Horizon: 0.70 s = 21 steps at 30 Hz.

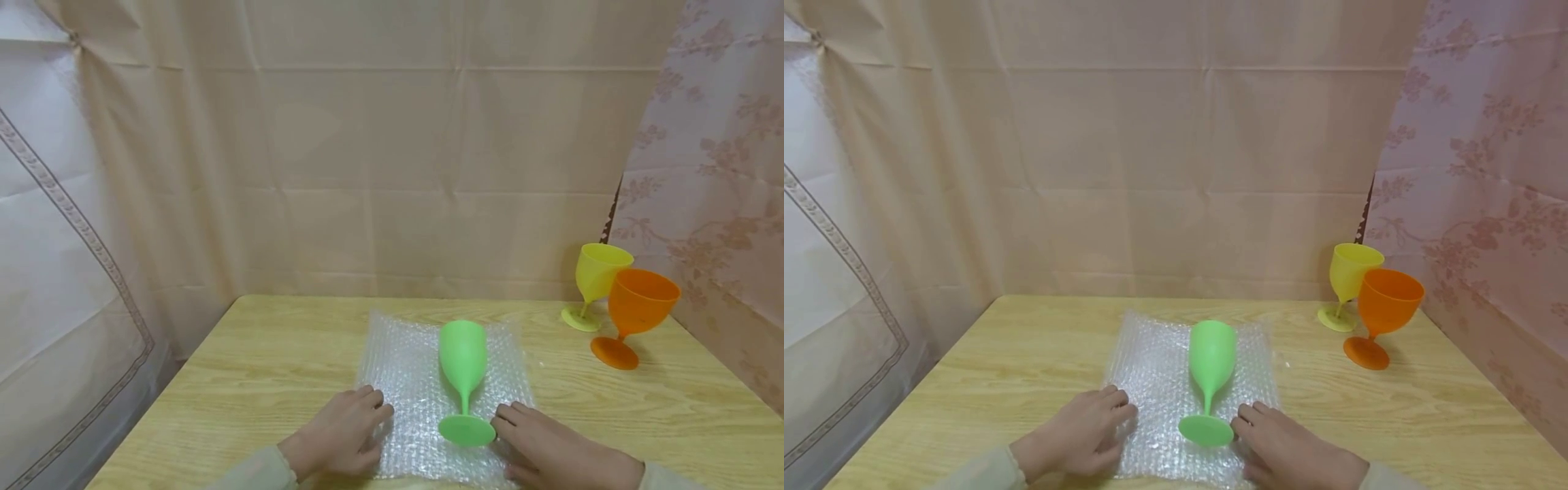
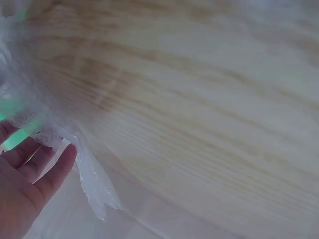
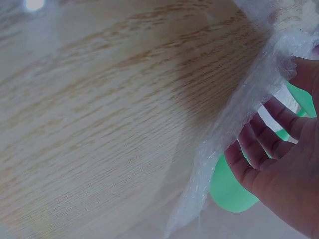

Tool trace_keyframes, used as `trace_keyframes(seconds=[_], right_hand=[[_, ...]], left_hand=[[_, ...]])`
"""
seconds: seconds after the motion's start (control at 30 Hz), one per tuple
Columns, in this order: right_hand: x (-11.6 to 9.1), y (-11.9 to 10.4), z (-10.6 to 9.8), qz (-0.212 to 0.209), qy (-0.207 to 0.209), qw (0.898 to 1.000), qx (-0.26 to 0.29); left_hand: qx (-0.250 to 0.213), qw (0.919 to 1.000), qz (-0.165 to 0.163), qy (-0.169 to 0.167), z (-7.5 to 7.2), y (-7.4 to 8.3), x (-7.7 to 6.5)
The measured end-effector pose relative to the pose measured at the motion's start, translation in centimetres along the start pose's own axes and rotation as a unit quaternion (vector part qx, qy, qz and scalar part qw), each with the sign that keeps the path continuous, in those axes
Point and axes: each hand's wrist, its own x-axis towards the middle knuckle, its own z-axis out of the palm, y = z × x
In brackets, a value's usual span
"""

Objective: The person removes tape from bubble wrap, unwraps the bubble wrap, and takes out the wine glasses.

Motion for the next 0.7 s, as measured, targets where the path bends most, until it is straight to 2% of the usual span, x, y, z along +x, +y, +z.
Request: trace_keyframes(seconds=[0.17, 0.27, 0.4, 0.57, 0.7], right_hand=[[0.2, -0.1, -0.1, -0.002, -0.006, 1.0, 0.003], [0.2, 0.2, -0.1, -0.035, 0.02, 0.999, -0.003], [0.3, 0.9, -0.2, -0.079, 0.043, 0.996, -0.001], [0.9, 1.5, -0.8, -0.115, 0.045, 0.992, 0.021], [1.4, 1.6, -1.8, -0.101, 0.045, 0.993, 0.046]], left_hand=[[-0.012, 0.9999, 0.009, 0.003, 0.3, 0.0, -0.2], [-0.018, 0.9998, 0.003, 0.004, 0.4, 0.2, -0.1], [-0.03, 0.9995, -0.005, -0.012, 0.1, 0.4, 0.2], [-0.043, 0.9983, -0.02, -0.033, -0.3, 0.7, 0.4], [-0.049, 0.9978, -0.027, -0.035, -0.5, 0.8, 0.6]])
